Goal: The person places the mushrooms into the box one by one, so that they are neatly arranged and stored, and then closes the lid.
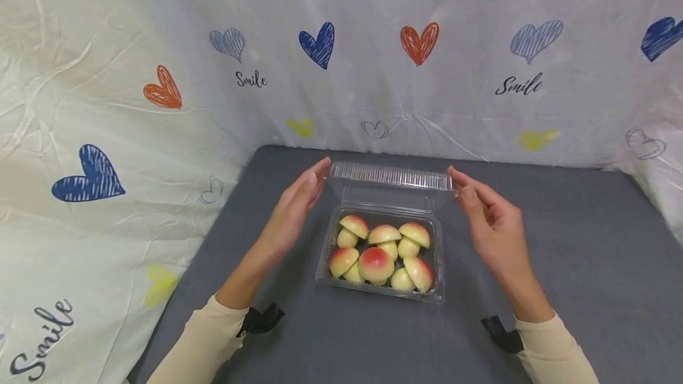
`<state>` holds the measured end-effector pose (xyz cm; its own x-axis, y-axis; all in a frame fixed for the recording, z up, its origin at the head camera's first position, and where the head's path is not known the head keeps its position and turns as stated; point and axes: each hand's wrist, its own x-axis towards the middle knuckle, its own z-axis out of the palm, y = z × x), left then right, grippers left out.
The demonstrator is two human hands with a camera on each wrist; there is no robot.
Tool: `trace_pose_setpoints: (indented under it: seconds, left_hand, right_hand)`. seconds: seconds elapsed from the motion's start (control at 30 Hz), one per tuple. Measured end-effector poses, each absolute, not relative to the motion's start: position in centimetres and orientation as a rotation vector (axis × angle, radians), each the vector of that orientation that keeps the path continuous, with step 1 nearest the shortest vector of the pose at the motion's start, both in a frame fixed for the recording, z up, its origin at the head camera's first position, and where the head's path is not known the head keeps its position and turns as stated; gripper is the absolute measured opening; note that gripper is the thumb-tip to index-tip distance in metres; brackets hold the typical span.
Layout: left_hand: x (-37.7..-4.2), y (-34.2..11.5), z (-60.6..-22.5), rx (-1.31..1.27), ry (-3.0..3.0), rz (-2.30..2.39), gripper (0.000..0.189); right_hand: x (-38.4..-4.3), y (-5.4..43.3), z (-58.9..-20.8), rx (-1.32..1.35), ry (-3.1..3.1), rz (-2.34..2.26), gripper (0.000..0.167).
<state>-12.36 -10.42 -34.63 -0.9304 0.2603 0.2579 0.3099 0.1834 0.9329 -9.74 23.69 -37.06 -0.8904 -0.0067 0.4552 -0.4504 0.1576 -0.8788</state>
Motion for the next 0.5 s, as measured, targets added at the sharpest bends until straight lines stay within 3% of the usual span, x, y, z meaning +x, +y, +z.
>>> trace_pose_setpoints:
  seconds: [0.5]
  left_hand:
    - [-10.6, -10.7, -36.6, -0.58, -2.413, -1.878, 0.056]
  right_hand:
    - [-7.4, 24.0, -37.5, 0.444, -2.196, 1.853, 0.042]
